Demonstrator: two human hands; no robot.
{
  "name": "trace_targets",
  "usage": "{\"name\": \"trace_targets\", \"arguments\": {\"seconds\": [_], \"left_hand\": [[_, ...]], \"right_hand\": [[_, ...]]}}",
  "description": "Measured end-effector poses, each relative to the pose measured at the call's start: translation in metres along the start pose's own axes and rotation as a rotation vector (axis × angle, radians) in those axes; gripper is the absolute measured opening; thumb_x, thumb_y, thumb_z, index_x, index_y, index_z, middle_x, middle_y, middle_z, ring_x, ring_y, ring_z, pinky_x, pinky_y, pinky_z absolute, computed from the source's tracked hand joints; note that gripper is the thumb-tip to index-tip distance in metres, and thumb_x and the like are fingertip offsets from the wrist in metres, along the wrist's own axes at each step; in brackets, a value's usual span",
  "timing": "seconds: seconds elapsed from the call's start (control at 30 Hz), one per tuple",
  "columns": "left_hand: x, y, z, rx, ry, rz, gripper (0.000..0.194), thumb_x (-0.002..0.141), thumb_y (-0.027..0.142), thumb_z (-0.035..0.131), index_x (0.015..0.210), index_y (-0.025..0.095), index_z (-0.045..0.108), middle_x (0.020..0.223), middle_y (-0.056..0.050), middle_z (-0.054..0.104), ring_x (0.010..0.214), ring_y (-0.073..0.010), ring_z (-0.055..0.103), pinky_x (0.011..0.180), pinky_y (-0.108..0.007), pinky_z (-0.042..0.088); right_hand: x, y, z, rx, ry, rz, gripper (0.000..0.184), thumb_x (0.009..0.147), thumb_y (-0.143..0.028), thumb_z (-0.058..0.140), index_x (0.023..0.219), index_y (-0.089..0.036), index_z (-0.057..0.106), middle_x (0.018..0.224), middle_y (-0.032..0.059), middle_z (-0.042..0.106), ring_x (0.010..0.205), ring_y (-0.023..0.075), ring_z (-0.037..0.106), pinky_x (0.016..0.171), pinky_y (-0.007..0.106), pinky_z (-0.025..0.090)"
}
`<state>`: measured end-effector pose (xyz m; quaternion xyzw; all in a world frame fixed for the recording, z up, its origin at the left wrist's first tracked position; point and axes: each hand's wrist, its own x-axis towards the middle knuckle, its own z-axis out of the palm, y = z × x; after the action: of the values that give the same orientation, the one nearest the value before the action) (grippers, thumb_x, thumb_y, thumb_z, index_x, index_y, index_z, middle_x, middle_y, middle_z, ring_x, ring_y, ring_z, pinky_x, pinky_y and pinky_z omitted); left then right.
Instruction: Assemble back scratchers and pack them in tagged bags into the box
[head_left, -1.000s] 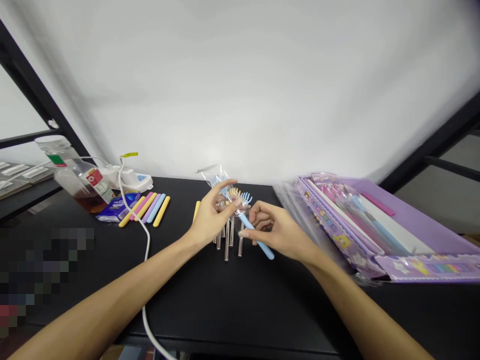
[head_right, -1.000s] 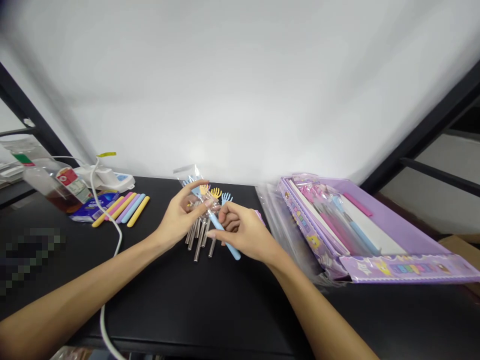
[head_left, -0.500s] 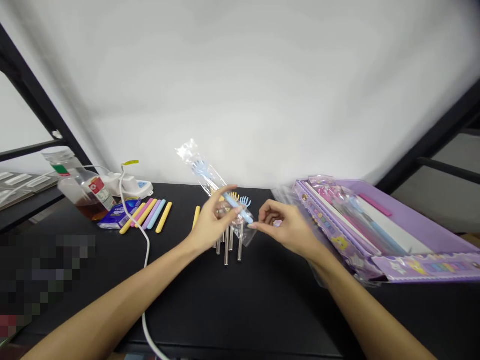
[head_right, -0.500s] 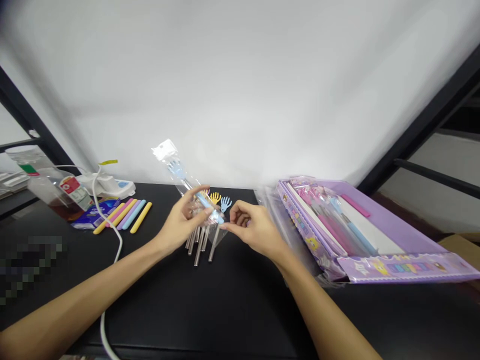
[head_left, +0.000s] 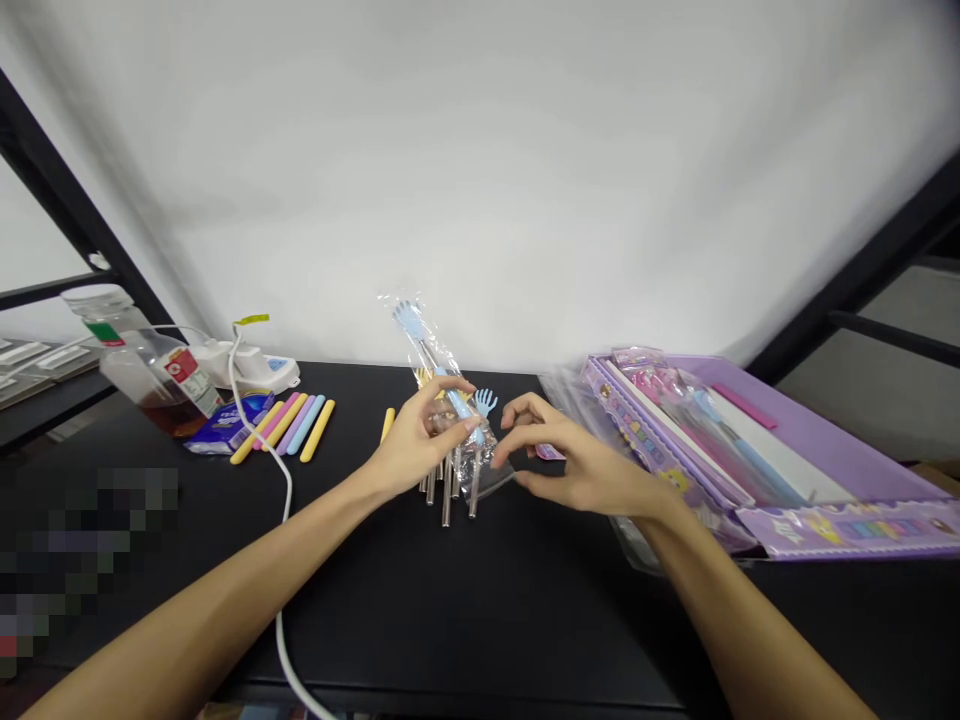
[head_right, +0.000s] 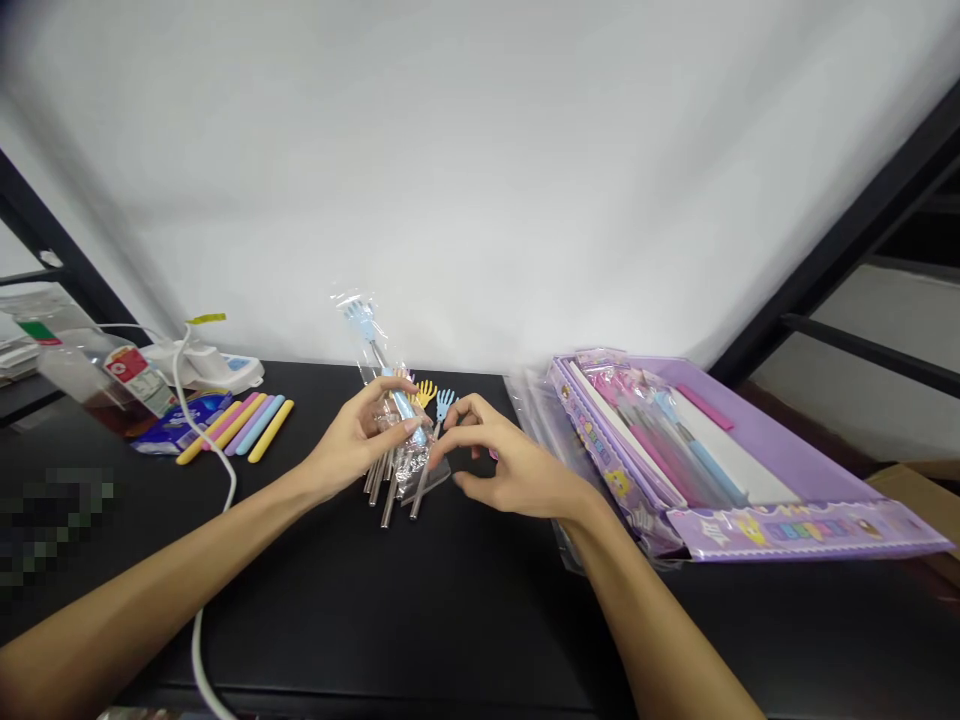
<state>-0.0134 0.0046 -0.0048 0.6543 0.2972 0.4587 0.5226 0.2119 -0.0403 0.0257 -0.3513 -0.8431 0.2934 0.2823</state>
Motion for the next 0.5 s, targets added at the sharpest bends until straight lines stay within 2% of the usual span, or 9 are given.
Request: {"name": "trace_targets", "arguments": {"seconds": [0.07,0.13,0.2,0.27,0.37,0.5], "left_hand": [[0.000,-0.002,0.001,-0.012,-0.010,-0.007,0.039,0.083,0.037,0.076,0.113,0.023,0.056,0.094,-0.004,0.068,0.078,-0.0179,0.068,0.069,-0.030,0.057],[-0.001,-0.003,0.002,-0.009,-0.043,0.008,0.038,0.083,0.037,0.077,0.110,0.022,0.054,0.096,-0.003,0.065,0.077,-0.0159,0.065,0.068,-0.028,0.054],[-0.002,-0.004,0.002,0.046,-0.091,0.036,0.036,0.085,0.038,0.075,0.107,0.021,0.053,0.102,-0.003,0.062,0.076,-0.0133,0.061,0.065,-0.026,0.051],[-0.003,-0.004,0.002,0.133,-0.123,0.063,0.031,0.089,0.041,0.070,0.106,0.021,0.053,0.104,-0.003,0.059,0.073,-0.0113,0.056,0.063,-0.025,0.047],[-0.005,-0.002,0.001,0.293,-0.164,0.099,0.024,0.101,0.044,0.051,0.109,0.022,0.054,0.099,-0.002,0.057,0.075,-0.0123,0.051,0.068,-0.027,0.044],[-0.008,0.008,-0.001,0.456,-0.234,0.127,0.034,0.108,0.044,0.030,0.125,0.025,0.053,0.095,-0.002,0.056,0.083,-0.0160,0.053,0.077,-0.032,0.043]], "right_hand": [[0.003,0.002,0.005,-0.029,0.035,-0.035,0.007,0.081,-0.025,0.079,0.088,-0.026,0.076,0.115,0.0056,0.050,0.106,0.0212,0.053,0.089,0.036,0.050],[0.008,0.006,0.012,-0.019,0.143,-0.051,0.010,0.083,-0.033,0.079,0.082,-0.025,0.075,0.112,0.0055,0.051,0.105,0.0208,0.054,0.092,0.037,0.048],[0.012,0.010,0.019,0.021,0.295,0.001,0.016,0.085,-0.038,0.076,0.081,-0.023,0.072,0.109,0.0057,0.053,0.098,0.0194,0.056,0.085,0.035,0.049],[0.014,0.013,0.022,0.126,0.387,0.100,0.023,0.083,-0.041,0.077,0.080,-0.021,0.067,0.102,0.0048,0.056,0.086,0.0166,0.057,0.073,0.031,0.049],[0.015,0.014,0.023,0.342,0.363,0.257,0.034,0.073,-0.040,0.086,0.082,-0.020,0.060,0.082,-0.0003,0.060,0.070,0.0134,0.057,0.065,0.028,0.048],[0.015,0.009,0.020,0.453,0.253,0.383,0.041,0.070,-0.035,0.087,0.100,-0.020,0.063,0.070,-0.0027,0.064,0.063,0.0130,0.059,0.062,0.028,0.048]]}}
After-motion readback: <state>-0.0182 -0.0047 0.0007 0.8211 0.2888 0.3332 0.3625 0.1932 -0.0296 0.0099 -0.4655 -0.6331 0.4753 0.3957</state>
